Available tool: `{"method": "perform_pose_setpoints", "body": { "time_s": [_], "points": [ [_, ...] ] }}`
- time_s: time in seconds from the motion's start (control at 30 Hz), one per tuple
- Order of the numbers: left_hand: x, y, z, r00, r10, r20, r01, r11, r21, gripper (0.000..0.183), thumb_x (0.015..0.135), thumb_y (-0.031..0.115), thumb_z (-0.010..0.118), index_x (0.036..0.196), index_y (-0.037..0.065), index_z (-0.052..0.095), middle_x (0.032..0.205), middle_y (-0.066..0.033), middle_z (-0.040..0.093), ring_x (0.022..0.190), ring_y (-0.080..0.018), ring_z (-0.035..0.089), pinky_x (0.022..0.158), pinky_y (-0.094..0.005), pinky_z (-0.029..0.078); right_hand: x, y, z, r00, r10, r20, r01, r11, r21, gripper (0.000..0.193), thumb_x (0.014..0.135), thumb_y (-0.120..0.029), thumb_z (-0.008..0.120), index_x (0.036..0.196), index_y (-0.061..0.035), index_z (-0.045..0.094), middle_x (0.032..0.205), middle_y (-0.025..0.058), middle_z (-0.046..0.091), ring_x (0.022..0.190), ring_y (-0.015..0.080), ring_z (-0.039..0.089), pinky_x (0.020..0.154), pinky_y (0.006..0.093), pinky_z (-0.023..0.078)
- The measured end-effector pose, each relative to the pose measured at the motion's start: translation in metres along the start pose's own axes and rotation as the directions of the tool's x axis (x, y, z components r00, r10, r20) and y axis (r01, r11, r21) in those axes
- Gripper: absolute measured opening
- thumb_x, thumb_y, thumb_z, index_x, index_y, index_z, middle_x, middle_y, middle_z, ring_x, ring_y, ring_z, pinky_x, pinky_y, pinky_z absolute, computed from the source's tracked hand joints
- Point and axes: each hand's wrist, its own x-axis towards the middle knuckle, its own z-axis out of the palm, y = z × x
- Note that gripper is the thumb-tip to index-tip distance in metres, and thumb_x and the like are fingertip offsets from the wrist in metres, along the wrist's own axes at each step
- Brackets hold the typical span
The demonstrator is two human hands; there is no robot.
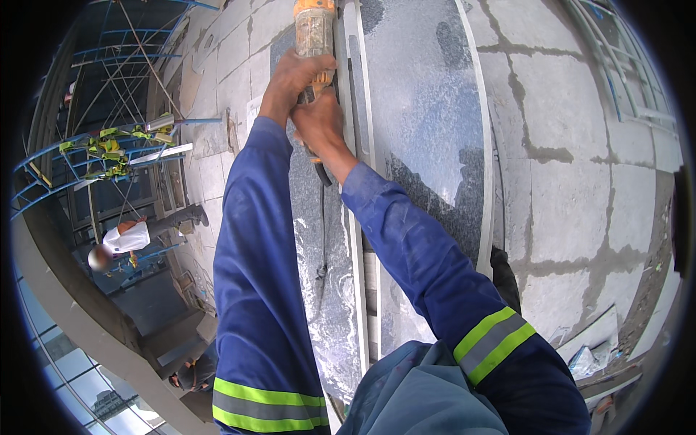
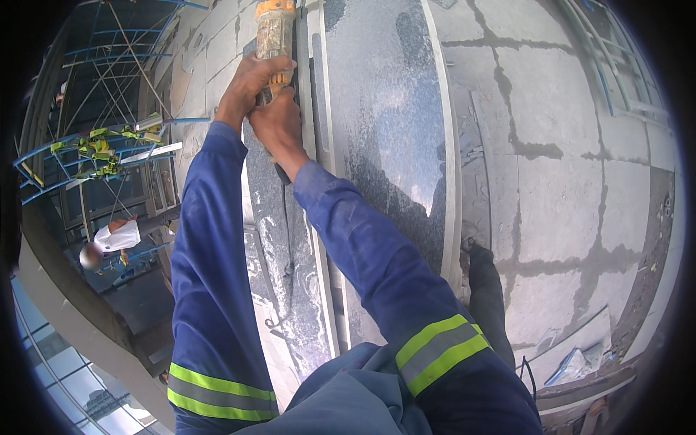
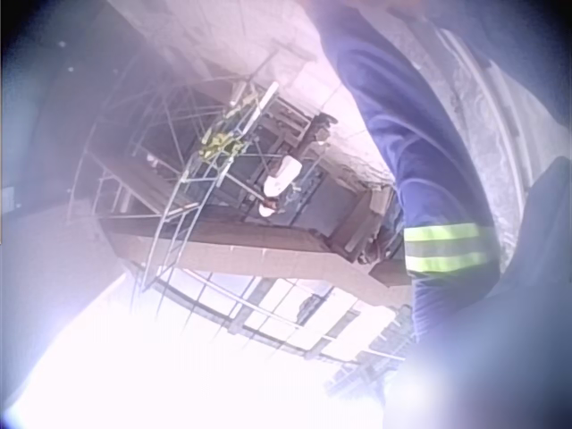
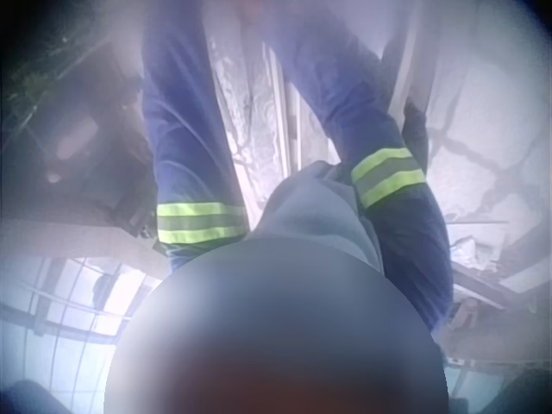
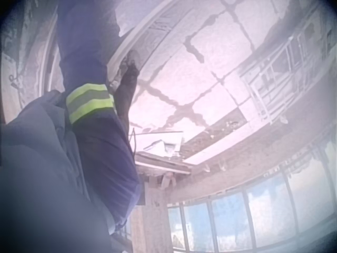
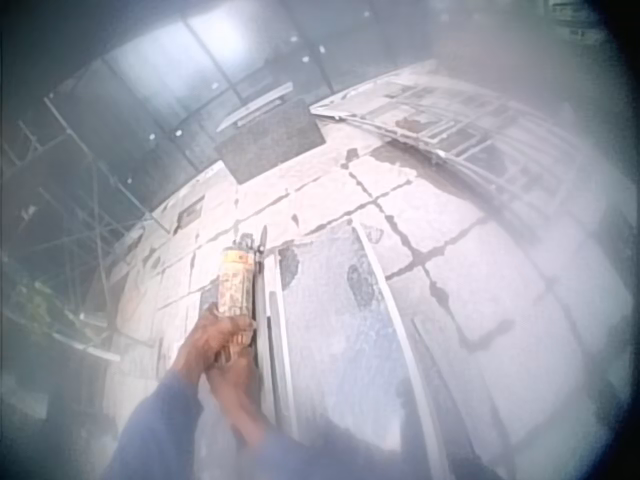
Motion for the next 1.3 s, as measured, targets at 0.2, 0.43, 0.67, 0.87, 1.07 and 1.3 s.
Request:
{"method": "perform_pose_setpoints", "body": {
  "time_s": [0.2, 0.43, 0.67, 0.87, 1.07, 1.3],
  "points": [
    [0.010, -0.008, 0.002, 0.997, -0.005, -0.081, 0.005, 1.000, 0.003, 0.065, 0.075, 0.034, 0.096, 0.124, -0.007, 0.084, 0.113, -0.0209, 0.086, 0.097, -0.0322, 0.084, 0.090, -0.0451, 0.065, 0.005, -0.003, 0.001, 0.999, 0.020, 0.037, -0.020, 1.000, 0.000, 0.050, 0.095, -0.017, 0.086, 0.127, 0.0132, 0.061, 0.097, 0.0246, 0.082, 0.071, 0.0339, 0.083, 0.059, 0.0447, 0.065],
    [0.008, -0.004, 0.000, 1.000, 0.009, 0.003, -0.008, 1.000, -0.018, 0.069, 0.081, 0.032, 0.097, 0.134, -0.006, 0.075, 0.112, -0.0165, 0.080, 0.092, -0.0265, 0.080, 0.082, -0.0405, 0.065, -0.002, -0.013, -0.005, 0.997, 0.068, 0.035, -0.070, 0.996, 0.058, 0.038, 0.097, -0.013, 0.085, 0.120, 0.0099, 0.066, 0.094, 0.0220, 0.081, 0.064, 0.0313, 0.081, 0.053, 0.0421, 0.062],
    [-0.009, 0.004, 0.001, 1.000, 0.023, 0.000, -0.023, 1.000, 0.006, 0.071, 0.080, 0.032, 0.097, 0.135, -0.007, 0.075, 0.115, -0.0175, 0.081, 0.095, -0.0279, 0.080, 0.085, -0.0413, 0.065, -0.012, -0.008, -0.005, 1.000, 0.026, 0.017, -0.027, 0.996, 0.087, 0.039, 0.097, -0.011, 0.083, 0.125, 0.0095, 0.065, 0.094, 0.0210, 0.081, 0.065, 0.0306, 0.081, 0.052, 0.0417, 0.061],
    [-0.021, 0.006, 0.008, 0.993, 0.066, -0.096, -0.064, 0.998, 0.021, 0.058, 0.077, 0.032, 0.096, 0.119, -0.007, 0.085, 0.107, -0.0217, 0.086, 0.090, -0.0316, 0.084, 0.084, -0.0456, 0.066, -0.020, -0.011, -0.008, 0.998, 0.052, 0.042, -0.056, 0.993, 0.099, 0.040, 0.097, -0.009, 0.082, 0.126, 0.0108, 0.064, 0.098, 0.0217, 0.081, 0.067, 0.0314, 0.081, 0.052, 0.0419, 0.062],
    [-0.020, 0.010, 0.004, 1.000, 0.004, -0.003, -0.004, 0.999, 0.049, 0.077, 0.079, 0.033, 0.097, 0.140, -0.009, 0.073, 0.119, -0.0202, 0.081, 0.099, -0.0298, 0.081, 0.090, -0.0418, 0.065, -0.021, -0.010, -0.010, 0.998, 0.050, 0.024, -0.052, 0.995, 0.083, 0.040, 0.097, -0.010, 0.083, 0.125, 0.0116, 0.064, 0.096, 0.0218, 0.081, 0.065, 0.0317, 0.081, 0.052, 0.0421, 0.062],
    [-0.004, -0.005, 0.007, 0.992, 0.017, -0.122, -0.013, 0.999, 0.033, 0.069, 0.076, 0.034, 0.097, 0.128, -0.009, 0.081, 0.115, -0.0243, 0.086, 0.099, -0.0338, 0.084, 0.090, -0.0464, 0.066, -0.009, -0.003, -0.005, 0.999, 0.031, 0.037, -0.034, 0.996, 0.087, 0.040, 0.095, -0.012, 0.085, 0.121, 0.0123, 0.065, 0.094, 0.0216, 0.081, 0.064, 0.0314, 0.080, 0.051, 0.0417, 0.061]
  ]
}}
